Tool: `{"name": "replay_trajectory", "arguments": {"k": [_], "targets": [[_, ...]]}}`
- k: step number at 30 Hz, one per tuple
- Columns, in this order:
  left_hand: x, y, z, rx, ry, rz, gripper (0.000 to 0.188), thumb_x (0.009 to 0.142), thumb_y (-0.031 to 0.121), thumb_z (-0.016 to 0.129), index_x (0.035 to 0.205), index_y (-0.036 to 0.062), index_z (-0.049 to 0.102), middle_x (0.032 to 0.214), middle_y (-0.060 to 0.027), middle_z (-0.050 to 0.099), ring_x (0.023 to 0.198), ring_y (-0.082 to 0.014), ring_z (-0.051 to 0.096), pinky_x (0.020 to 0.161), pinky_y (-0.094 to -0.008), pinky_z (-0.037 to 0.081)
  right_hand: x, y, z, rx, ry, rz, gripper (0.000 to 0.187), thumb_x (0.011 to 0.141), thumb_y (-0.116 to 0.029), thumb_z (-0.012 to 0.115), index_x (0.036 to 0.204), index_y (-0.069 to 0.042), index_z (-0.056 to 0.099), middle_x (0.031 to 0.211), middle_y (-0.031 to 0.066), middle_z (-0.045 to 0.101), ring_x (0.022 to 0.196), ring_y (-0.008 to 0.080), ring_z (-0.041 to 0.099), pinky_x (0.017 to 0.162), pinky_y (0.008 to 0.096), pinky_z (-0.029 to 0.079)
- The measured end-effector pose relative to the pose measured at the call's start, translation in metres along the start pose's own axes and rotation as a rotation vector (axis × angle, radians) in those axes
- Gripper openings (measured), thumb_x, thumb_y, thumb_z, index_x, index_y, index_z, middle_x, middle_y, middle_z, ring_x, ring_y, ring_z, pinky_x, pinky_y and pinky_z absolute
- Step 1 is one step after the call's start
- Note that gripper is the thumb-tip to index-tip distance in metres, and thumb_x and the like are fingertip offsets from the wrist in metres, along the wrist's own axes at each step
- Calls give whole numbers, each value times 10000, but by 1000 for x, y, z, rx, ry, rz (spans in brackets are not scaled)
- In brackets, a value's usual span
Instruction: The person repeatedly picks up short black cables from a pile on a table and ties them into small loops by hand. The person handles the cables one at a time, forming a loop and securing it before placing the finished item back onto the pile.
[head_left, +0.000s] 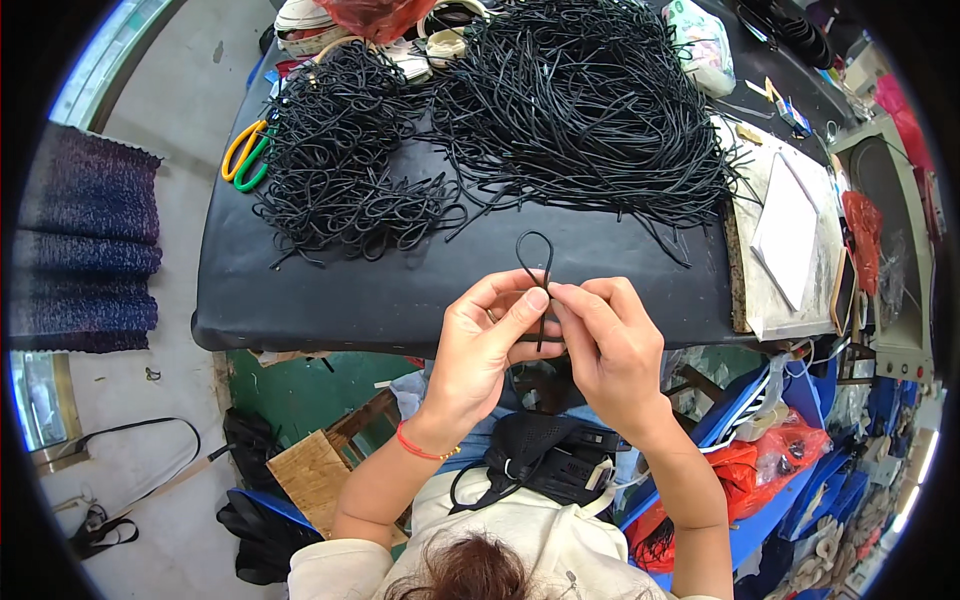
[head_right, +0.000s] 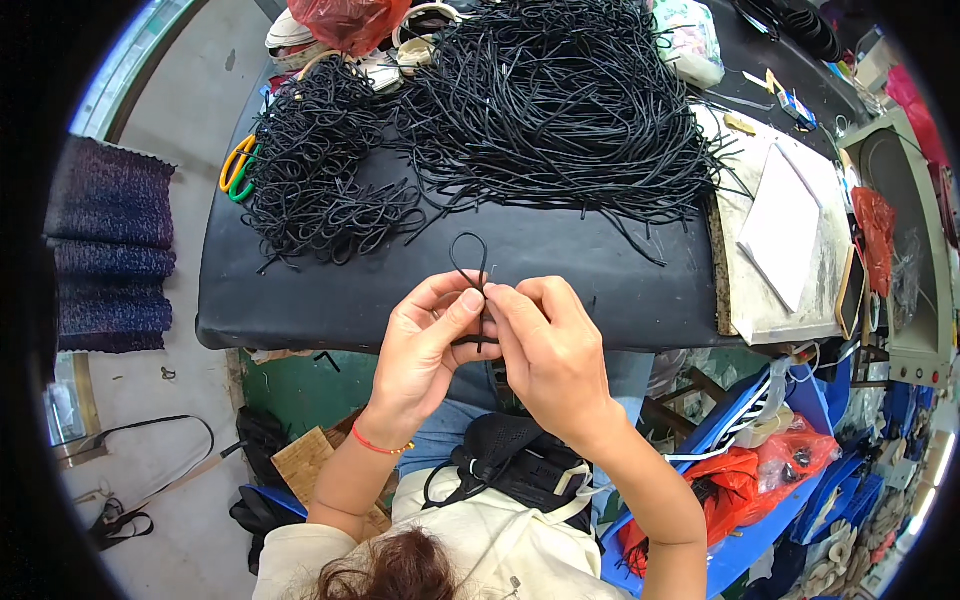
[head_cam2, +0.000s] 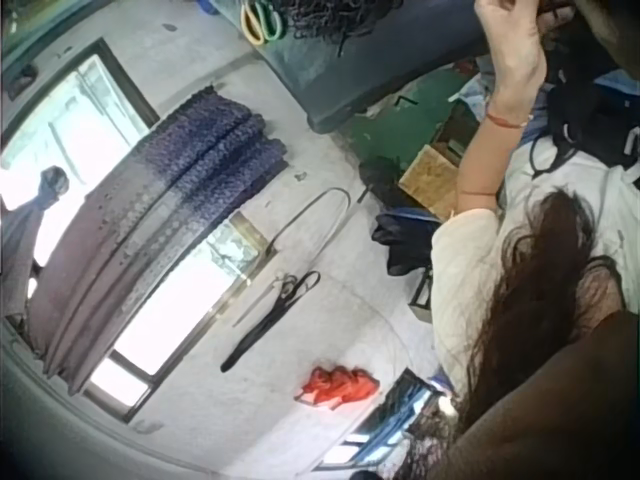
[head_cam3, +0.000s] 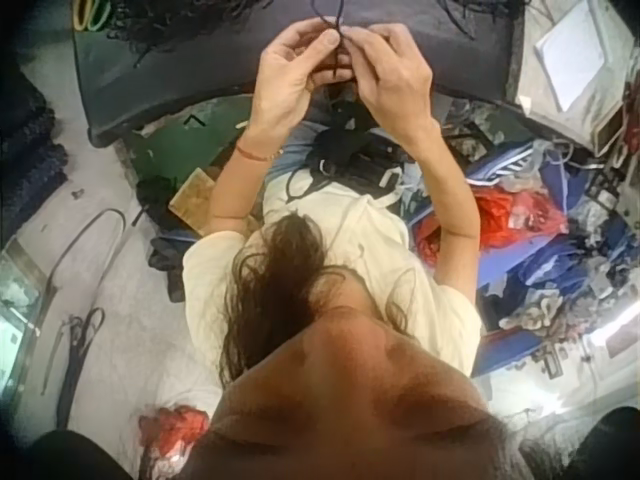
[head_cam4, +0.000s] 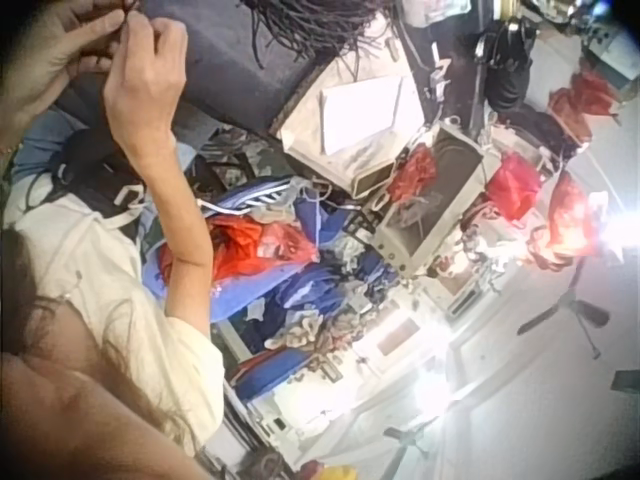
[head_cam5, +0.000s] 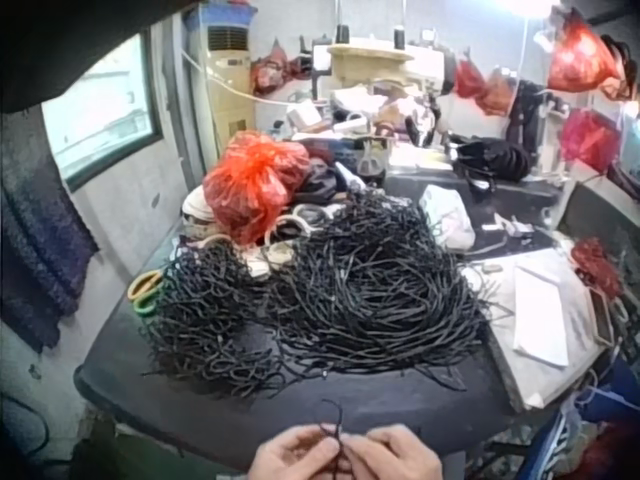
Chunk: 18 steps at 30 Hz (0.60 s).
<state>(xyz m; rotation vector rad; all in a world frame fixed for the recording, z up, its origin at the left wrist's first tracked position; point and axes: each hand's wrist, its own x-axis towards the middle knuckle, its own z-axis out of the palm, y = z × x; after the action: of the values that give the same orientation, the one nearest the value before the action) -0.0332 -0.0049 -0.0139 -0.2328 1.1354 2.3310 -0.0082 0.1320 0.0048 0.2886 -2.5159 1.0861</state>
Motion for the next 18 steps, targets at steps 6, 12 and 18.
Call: {"name": "replay_trajectory", "arguments": {"k": [6, 12, 18], "targets": [[0, -1, -2, -4, 1, 9, 176, 896, 116, 532, 1045, 28, 561, 943, -53, 611, 857, -131, 598, 772, -316, 522, -1, 2, -3, -37, -79, -40, 258, 704, 55, 621, 955, -5, 606, 790, 94, 518, 675, 227, 540, 570, 319, 462], [2, 6, -5, -122, 19, 121, 120, 916, 135, 495, 975, 44, 545, 938, -33, 591, 836, -116, 582, 843, -313, 484, -5, 5, -16, -3, -103, -50, 255, 703, 43, 636, 948, -24, 616, 788, 92, 519, 668, 218, 533, 563, 311, 453], [0, 11, -4, 1, -51, -99, 128, 877, 110, 563, 963, 20, 592, 834, -34, 605, 715, -84, 568, 722, -273, 530, 4, 8, -16, -167, 10, -228, 274, 650, 27, 614, 923, 6, 596, 778, 85, 507, 653, 218, 515, 559, 309, 439]]}}
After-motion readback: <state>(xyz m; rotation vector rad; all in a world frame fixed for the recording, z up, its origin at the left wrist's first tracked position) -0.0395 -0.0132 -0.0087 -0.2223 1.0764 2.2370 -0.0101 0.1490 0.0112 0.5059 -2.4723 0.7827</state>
